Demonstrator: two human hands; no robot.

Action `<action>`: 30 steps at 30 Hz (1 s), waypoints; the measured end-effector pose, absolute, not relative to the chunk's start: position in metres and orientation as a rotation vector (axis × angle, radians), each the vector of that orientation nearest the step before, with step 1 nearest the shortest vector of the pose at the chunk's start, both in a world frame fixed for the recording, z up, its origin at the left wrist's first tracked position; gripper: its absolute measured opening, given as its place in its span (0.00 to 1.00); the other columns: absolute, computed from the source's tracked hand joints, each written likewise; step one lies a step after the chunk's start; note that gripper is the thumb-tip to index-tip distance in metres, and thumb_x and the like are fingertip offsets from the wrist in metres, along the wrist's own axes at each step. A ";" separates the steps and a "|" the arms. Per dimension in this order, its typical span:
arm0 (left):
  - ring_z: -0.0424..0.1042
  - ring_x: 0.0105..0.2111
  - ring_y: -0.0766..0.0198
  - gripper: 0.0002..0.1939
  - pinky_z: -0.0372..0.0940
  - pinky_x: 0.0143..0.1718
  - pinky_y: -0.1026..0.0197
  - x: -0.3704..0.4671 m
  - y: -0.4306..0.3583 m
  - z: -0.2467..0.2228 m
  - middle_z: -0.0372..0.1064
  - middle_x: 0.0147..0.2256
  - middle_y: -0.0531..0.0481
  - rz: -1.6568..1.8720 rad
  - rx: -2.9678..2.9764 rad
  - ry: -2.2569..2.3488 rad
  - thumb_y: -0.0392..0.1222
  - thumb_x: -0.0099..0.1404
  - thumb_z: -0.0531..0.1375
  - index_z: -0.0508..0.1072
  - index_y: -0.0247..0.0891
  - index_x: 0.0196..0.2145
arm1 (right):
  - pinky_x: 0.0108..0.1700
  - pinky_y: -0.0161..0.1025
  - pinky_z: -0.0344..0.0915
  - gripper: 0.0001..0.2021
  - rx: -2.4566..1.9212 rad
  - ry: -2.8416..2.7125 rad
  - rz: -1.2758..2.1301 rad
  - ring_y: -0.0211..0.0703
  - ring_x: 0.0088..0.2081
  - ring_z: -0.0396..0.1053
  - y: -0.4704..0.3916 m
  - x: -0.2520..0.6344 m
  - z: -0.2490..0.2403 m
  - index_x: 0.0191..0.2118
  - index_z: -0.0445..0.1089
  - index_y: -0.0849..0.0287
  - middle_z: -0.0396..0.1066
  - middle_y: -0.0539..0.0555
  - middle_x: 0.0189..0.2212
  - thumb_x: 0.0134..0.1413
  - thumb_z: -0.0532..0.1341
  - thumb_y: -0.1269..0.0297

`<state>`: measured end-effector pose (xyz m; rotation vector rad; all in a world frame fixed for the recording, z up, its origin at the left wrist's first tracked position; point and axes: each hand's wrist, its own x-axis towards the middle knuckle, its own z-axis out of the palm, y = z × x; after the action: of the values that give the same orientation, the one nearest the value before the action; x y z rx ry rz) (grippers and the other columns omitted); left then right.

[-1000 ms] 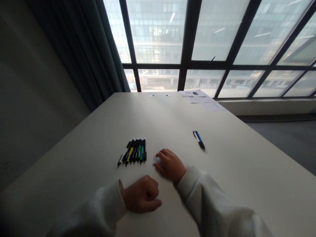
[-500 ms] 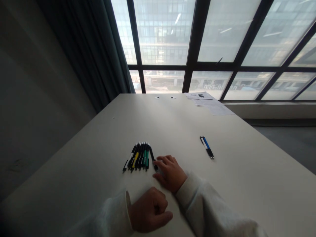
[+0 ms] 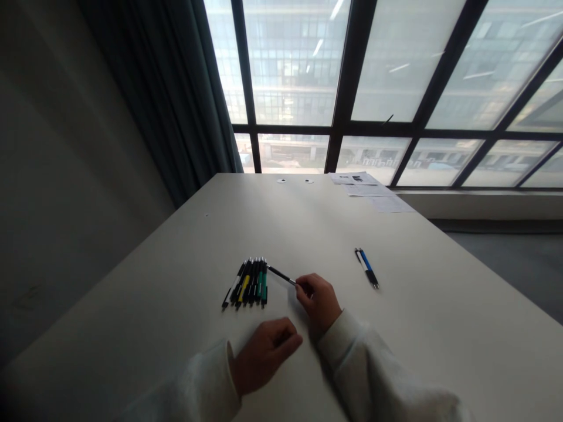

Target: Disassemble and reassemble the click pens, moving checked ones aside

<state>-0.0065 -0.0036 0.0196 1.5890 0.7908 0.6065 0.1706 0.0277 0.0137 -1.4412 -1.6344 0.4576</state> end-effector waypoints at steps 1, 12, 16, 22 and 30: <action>0.57 0.23 0.72 0.15 0.53 0.24 0.66 -0.007 0.002 0.022 0.60 0.25 0.57 0.678 1.528 0.806 0.51 0.66 0.59 0.68 0.35 0.33 | 0.33 0.39 0.70 0.06 -1.407 -1.597 0.488 0.41 0.29 0.70 0.027 0.174 0.021 0.37 0.74 0.60 0.73 0.54 0.29 0.57 0.61 0.65; 0.75 0.31 0.64 0.15 0.71 0.35 0.63 -0.052 0.043 0.146 0.73 0.29 0.51 1.337 1.479 0.932 0.48 0.64 0.63 0.72 0.35 0.43 | 0.30 0.35 0.70 0.07 -0.918 -1.456 0.753 0.38 0.29 0.70 0.009 0.191 0.138 0.38 0.76 0.59 0.74 0.51 0.27 0.53 0.70 0.65; 0.76 0.29 0.64 0.10 0.72 0.34 0.62 -0.058 0.032 0.172 0.76 0.26 0.51 1.465 1.601 1.041 0.44 0.62 0.64 0.76 0.36 0.40 | 0.33 0.36 0.73 0.07 -0.738 -1.299 0.711 0.37 0.30 0.72 0.008 0.192 0.158 0.37 0.77 0.56 0.75 0.51 0.33 0.51 0.70 0.71; 0.76 0.26 0.64 0.07 0.72 0.30 0.65 -0.057 0.015 0.176 0.75 0.23 0.54 1.573 1.678 1.254 0.43 0.59 0.66 0.80 0.40 0.36 | 0.32 0.39 0.74 0.07 -0.687 -1.265 0.666 0.39 0.31 0.73 -0.006 0.191 0.160 0.37 0.78 0.56 0.74 0.52 0.35 0.53 0.67 0.75; 0.75 0.27 0.64 0.06 0.73 0.33 0.63 -0.054 0.019 0.173 0.75 0.25 0.54 1.602 1.850 1.190 0.43 0.61 0.65 0.82 0.44 0.35 | 0.32 0.39 0.74 0.09 -0.846 -1.269 0.507 0.43 0.34 0.73 -0.013 0.201 0.159 0.37 0.77 0.56 0.76 0.54 0.34 0.49 0.71 0.74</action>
<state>-0.0544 0.0187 0.1730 1.8499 1.1901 1.6017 0.2010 -0.0125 0.1591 -0.8456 -1.2690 0.5066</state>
